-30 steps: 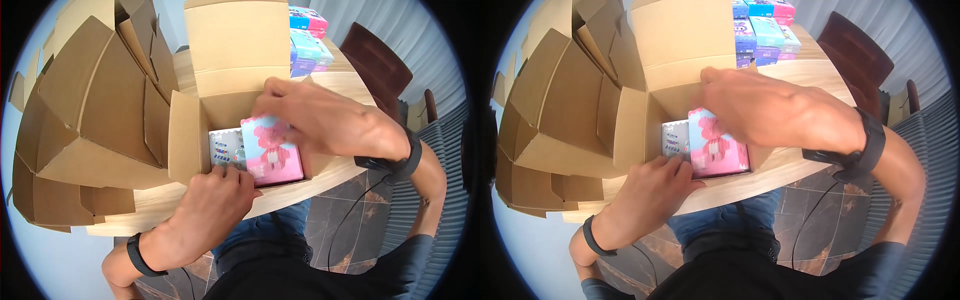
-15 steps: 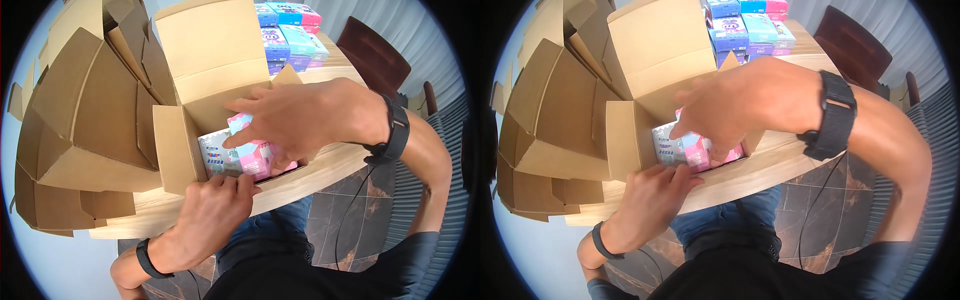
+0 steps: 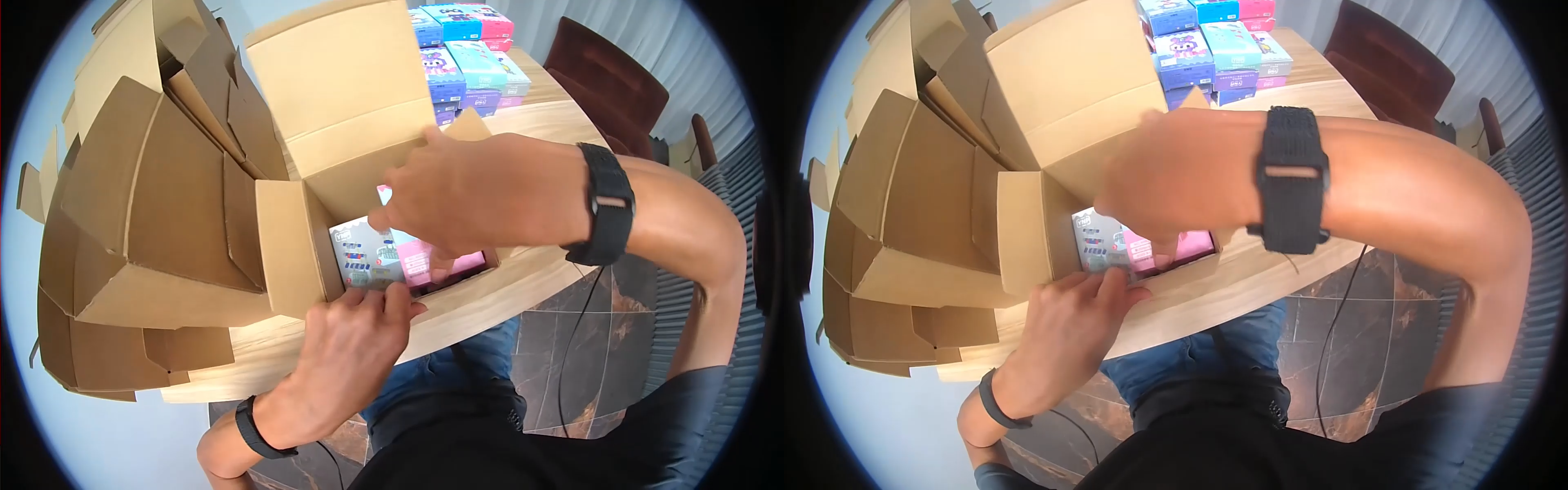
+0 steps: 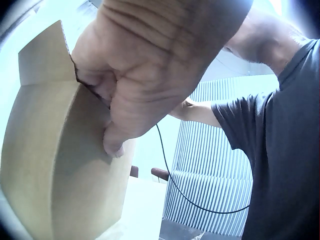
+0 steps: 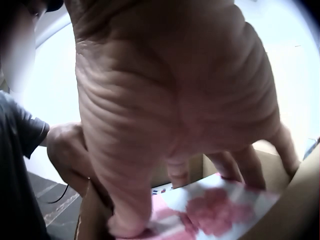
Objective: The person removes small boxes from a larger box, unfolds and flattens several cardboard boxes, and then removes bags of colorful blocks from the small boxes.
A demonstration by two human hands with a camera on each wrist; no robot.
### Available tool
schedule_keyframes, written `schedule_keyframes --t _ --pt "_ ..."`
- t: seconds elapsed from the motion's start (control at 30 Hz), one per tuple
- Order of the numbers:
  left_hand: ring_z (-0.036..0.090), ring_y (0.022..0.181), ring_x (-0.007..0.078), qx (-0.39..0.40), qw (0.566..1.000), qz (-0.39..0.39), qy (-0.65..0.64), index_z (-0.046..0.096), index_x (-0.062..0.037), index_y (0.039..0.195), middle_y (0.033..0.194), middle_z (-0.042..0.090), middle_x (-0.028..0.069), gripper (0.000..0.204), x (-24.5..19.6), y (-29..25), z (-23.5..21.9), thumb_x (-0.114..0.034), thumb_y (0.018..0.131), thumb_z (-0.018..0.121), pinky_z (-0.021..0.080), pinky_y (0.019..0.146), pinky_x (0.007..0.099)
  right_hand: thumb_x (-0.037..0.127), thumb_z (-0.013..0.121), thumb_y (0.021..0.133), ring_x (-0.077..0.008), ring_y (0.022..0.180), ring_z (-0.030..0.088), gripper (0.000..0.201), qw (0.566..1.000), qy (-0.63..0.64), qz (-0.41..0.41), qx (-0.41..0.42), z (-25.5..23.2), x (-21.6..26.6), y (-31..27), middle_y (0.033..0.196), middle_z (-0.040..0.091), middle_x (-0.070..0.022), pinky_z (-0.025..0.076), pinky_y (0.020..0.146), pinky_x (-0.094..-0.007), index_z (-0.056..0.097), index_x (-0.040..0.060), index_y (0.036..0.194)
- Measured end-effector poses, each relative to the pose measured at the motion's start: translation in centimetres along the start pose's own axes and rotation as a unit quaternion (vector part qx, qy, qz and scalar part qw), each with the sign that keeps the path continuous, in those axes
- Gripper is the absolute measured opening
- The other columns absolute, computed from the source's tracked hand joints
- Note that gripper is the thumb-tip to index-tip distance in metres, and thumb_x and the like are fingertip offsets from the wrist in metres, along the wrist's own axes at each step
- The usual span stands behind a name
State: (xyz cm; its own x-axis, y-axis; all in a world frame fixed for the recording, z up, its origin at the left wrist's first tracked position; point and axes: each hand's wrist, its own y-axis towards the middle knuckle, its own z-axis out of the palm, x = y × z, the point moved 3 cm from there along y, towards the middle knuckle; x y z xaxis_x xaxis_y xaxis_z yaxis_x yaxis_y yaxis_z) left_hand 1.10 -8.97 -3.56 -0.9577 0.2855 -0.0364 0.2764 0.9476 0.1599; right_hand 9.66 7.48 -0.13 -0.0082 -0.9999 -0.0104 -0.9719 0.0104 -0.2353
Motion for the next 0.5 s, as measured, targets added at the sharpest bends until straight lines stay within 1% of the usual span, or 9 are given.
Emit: schedule_keyframes --t 0.03,0.17,0.23,0.3,0.33,0.37,0.4,0.47,0.5 --pt "0.066 0.065 0.0200 0.003 1.000 -0.006 -0.005 0.055 -0.0074 0.086 0.063 0.059 0.0034 0.023 0.1 0.1 -0.2 -0.022 0.102 0.064 0.048 0.050 0.0341 0.035 0.081 0.079 -0.0351 0.084 0.071 0.030 0.988 -0.034 -0.061 -0.136 -0.3 0.2 -0.9 0.079 0.071 -0.0091 0.055 0.072 -0.0436 0.075 0.0067 0.088" --pt "0.066 0.066 0.0202 0.033 0.999 -0.011 -0.003 0.056 -0.0065 0.087 0.067 0.061 0.0048 0.022 -0.4 0.2 -0.1 -0.021 0.101 0.065 0.049 0.051 0.0338 0.035 0.077 0.085 -0.0347 0.081 0.069 0.029 0.995 0.025 -0.057 -0.072 -0.6 -0.6 -1.0 0.079 0.070 -0.0091 0.054 0.068 -0.0433 0.073 0.0064 0.087" --pt "0.067 0.066 0.0201 0.022 1.000 -0.007 -0.006 0.055 -0.0066 0.086 0.068 0.062 0.0049 0.023 0.0 0.4 0.0 -0.021 0.100 0.066 0.049 0.051 0.0339 0.039 0.071 0.094 -0.0275 0.103 0.070 0.036 0.996 0.083 0.020 0.016 -0.8 -0.9 -0.8 0.101 0.070 -0.0060 0.056 0.088 -0.0423 0.072 0.0112 0.117" --pt "0.067 0.067 0.0199 0.010 1.000 -0.002 -0.008 0.055 -0.0066 0.084 0.069 0.063 0.0049 0.024 -0.1 0.5 -0.1 -0.020 0.099 0.067 0.049 0.051 0.0340 0.037 0.071 0.094 -0.0274 0.104 0.070 0.035 0.996 0.083 0.034 0.013 -1.0 -0.4 -1.5 0.108 0.068 -0.0053 0.057 0.086 -0.0421 0.072 0.0115 0.118" --pt "0.067 0.069 0.0257 0.011 0.999 -0.026 -0.027 0.056 -0.0060 0.084 0.070 0.062 0.0077 0.026 -0.3 0.5 -0.1 -0.022 0.097 0.070 0.050 0.055 0.0380 0.034 0.071 0.094 -0.0273 0.104 0.069 0.034 0.996 0.081 0.047 0.011 -1.1 -0.2 -1.8 0.114 0.067 -0.0046 0.057 0.085 -0.0420 0.072 0.0118 0.119" --pt "0.066 0.071 0.0315 0.013 0.997 -0.051 -0.047 0.056 -0.0053 0.083 0.071 0.061 0.0106 0.028 -0.5 0.5 -0.1 -0.024 0.096 0.073 0.052 0.060 0.0419 0.034 0.071 0.094 -0.0273 0.104 0.069 0.034 0.996 0.077 0.042 0.014 -1.2 0.0 -2.2 0.114 0.067 -0.0046 0.057 0.085 -0.0420 0.072 0.0118 0.119" --pt "0.066 0.071 0.0315 0.010 0.997 -0.055 -0.048 0.056 -0.0053 0.083 0.071 0.061 0.0106 0.028 -0.6 0.5 -0.2 -0.024 0.096 0.073 0.052 0.060 0.0419 0.031 0.072 0.092 -0.0276 0.103 0.069 0.034 0.998 0.006 0.025 -0.053 -1.9 0.2 -2.7 0.118 0.066 -0.0079 0.056 0.084 -0.0410 0.071 0.0088 0.119" --pt "0.069 0.089 0.0363 -0.199 0.979 0.036 -0.007 0.065 -0.0015 0.097 0.086 0.065 0.0148 0.030 -1.2 0.4 -1.6 -0.029 0.093 0.077 0.056 0.071 0.0397 0.023 0.074 0.088 -0.0281 0.102 0.068 0.036 0.972 -0.136 -0.009 -0.190 -3.1 0.7 -4.3 0.126 0.064 -0.0145 0.053 0.083 -0.0391 0.069 0.0028 0.118" --pt "0.067 0.110 0.0412 -0.211 0.976 0.046 -0.008 0.062 0.0049 0.124 0.117 0.064 0.0229 0.051 -1.4 -1.1 -2.8 -0.038 0.099 0.070 0.058 0.087 0.0439 0.023 0.074 0.088 -0.0281 0.102 0.068 0.036 0.972 -0.139 -0.012 -0.190 -3.4 0.9 -5.8 0.126 0.064 -0.0145 0.053 0.083 -0.0391 0.069 0.0028 0.118"
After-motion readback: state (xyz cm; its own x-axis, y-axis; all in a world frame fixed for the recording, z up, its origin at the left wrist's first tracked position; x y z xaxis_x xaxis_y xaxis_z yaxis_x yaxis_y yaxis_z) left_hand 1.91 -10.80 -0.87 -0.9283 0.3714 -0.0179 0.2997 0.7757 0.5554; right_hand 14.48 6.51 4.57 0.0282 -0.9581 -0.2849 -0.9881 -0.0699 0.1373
